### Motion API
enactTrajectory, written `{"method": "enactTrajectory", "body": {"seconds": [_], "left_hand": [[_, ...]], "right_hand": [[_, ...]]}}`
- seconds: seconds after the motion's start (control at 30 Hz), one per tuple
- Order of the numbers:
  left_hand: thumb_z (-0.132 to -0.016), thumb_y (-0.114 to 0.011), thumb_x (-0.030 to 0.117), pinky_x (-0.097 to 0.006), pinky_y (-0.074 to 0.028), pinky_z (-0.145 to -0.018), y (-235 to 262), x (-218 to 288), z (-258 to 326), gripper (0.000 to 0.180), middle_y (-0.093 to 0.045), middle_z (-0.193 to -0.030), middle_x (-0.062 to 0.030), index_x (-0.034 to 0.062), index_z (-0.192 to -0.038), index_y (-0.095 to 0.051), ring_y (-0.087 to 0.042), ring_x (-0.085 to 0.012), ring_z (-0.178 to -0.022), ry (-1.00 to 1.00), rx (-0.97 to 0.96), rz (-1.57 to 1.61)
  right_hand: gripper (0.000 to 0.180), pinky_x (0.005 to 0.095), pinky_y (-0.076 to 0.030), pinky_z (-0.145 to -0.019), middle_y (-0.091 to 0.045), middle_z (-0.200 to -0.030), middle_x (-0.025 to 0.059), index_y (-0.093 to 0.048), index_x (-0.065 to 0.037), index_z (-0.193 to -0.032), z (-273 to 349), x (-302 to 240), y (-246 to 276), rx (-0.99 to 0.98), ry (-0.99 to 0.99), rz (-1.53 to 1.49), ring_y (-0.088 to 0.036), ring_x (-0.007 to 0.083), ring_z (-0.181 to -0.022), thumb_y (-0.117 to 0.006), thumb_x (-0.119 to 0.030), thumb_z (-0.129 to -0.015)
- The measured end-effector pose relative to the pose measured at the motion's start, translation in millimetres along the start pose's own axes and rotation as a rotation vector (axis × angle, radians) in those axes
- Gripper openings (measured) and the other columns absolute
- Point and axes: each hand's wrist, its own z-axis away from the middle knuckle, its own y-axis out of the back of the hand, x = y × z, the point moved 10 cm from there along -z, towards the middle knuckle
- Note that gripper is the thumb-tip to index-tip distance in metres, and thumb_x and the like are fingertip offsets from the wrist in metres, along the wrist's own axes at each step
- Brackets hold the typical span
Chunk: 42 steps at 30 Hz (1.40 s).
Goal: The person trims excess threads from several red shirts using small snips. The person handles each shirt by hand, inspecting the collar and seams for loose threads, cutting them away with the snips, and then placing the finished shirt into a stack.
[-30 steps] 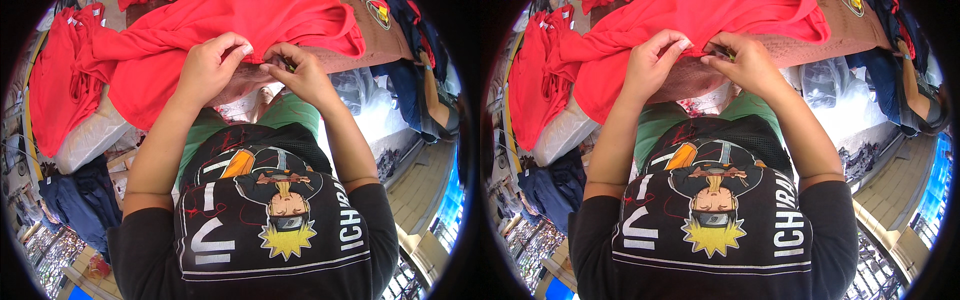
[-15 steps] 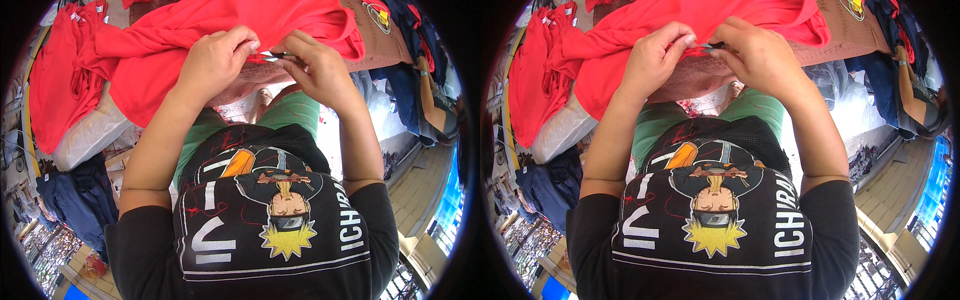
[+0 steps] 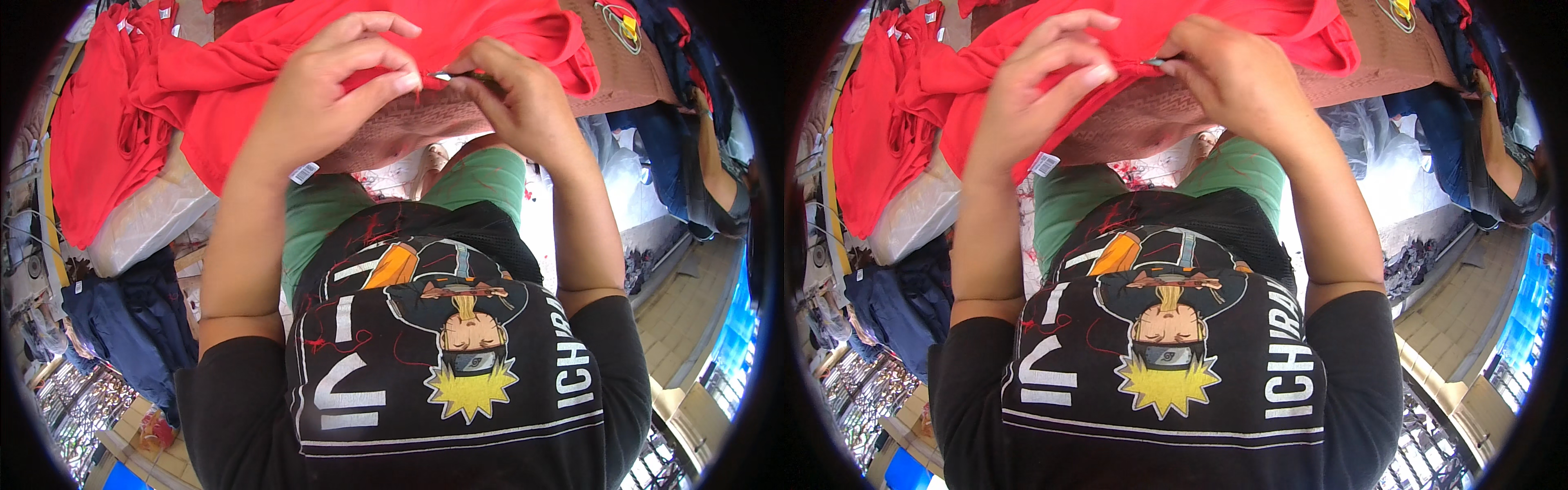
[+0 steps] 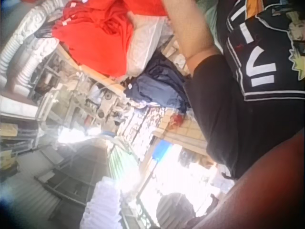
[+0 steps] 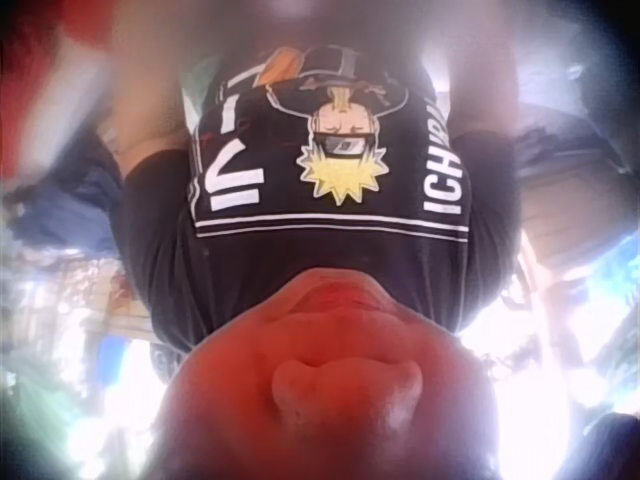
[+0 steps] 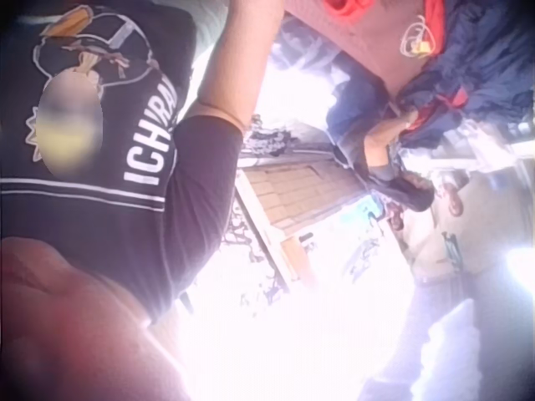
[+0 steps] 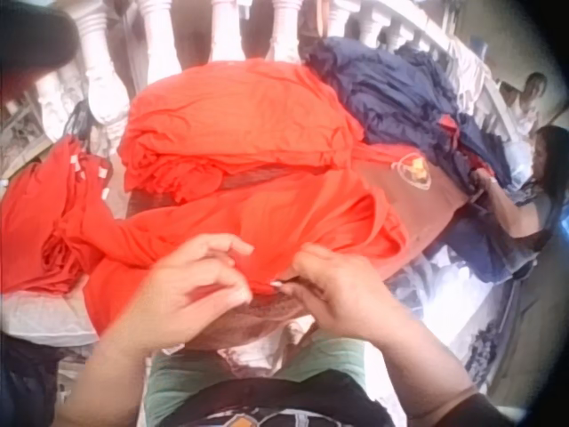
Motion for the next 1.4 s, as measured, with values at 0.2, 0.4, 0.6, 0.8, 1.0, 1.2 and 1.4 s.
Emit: {"method": "enactTrajectory", "body": {"seconds": [0.2, 0.4, 0.6, 0.8, 1.0, 1.2, 1.4], "left_hand": [[-0.101, -0.042, 0.032, -0.037, -0.041, -0.092, 51.3, 37.7, 4.5, 0.044, -0.062, -0.098, -0.0198, 0.0007, -0.077, -0.062, -0.058, -0.0270, -0.100, -0.074, -0.201, 0.271], [-0.089, -0.065, 0.023, -0.031, -0.047, -0.080, 38.9, -9.6, 22.9, 0.024, -0.065, -0.088, -0.0092, 0.0002, -0.081, -0.066, -0.061, -0.0161, -0.084, 0.282, 0.182, 0.066], [-0.071, -0.079, 0.025, -0.036, -0.047, -0.078, -3.8, -31.2, 58.2, 0.024, -0.062, -0.093, -0.0026, 0.0076, -0.086, -0.071, -0.060, -0.0218, -0.088, 0.352, 0.208, -0.502], [-0.069, -0.079, 0.023, -0.036, -0.043, -0.074, -24.8, -36.3, 65.6, 0.022, -0.061, -0.095, 0.0029, 0.0110, -0.085, -0.071, -0.057, -0.0199, -0.088, 0.344, 0.209, -0.570], [-0.070, -0.079, 0.019, -0.033, -0.041, -0.074, -30.7, -31.5, 63.6, 0.018, -0.062, -0.098, 0.0039, 0.0118, -0.085, -0.072, -0.057, -0.0175, -0.087, 0.285, 0.197, -0.669], [-0.071, -0.078, 0.020, -0.031, -0.039, -0.077, -34.0, -28.5, 61.7, 0.016, -0.063, -0.094, 0.0046, 0.0124, -0.083, -0.072, -0.058, -0.0158, -0.086, 0.230, 0.246, -0.725], [-0.076, -0.075, 0.013, -0.030, -0.045, -0.075, -24.9, -23.7, 61.0, 0.011, -0.068, -0.089, -0.0023, 0.0067, -0.084, -0.071, -0.063, -0.0171, -0.081, 0.282, 0.226, -0.526]], "right_hand": [[0.020, 0.0213, -0.042, -0.062, -0.061, -0.086, 0.0014, -0.062, -0.002, -0.107, 19.2, 37.9, 19.4, 0.104, -0.218, -0.162, -0.053, 0.0054, -0.071, -0.065, -0.007, -0.088], [0.019, 0.0210, -0.041, -0.062, -0.060, -0.084, 0.0013, -0.062, -0.001, -0.107, 21.6, 31.8, 17.4, 0.102, -0.169, -0.120, -0.051, 0.0050, -0.070, -0.064, -0.006, -0.089], [0.017, 0.0226, -0.043, -0.065, -0.057, -0.084, 0.0044, -0.062, -0.003, -0.104, 11.2, 20.7, -0.3, 0.091, -0.086, -0.123, -0.053, 0.0103, -0.070, -0.065, -0.006, -0.088], [0.019, 0.0255, -0.046, -0.068, -0.059, -0.088, 0.0068, -0.062, -0.003, -0.105, 2.9, 16.1, -14.5, 0.073, -0.063, -0.159, -0.058, 0.0132, -0.074, -0.065, -0.006, -0.087], [0.021, 0.0262, -0.047, -0.068, -0.060, -0.089, 0.0075, -0.061, -0.002, -0.106, 8.0, 22.8, -18.2, 0.070, -0.088, -0.178, -0.060, 0.0139, -0.076, -0.066, -0.007, -0.086], [0.022, 0.0273, -0.047, -0.068, -0.060, -0.088, 0.0075, -0.061, -0.002, -0.106, 6.9, 22.6, -21.7, 0.055, -0.098, -0.177, -0.059, 0.0149, -0.075, -0.067, -0.007, -0.086], [0.023, 0.0274, -0.047, -0.069, -0.060, -0.089, 0.0079, -0.061, -0.002, -0.107, 8.8, 24.9, -21.8, 0.059, -0.109, -0.170, -0.059, 0.0161, -0.076, -0.067, -0.007, -0.085]]}}
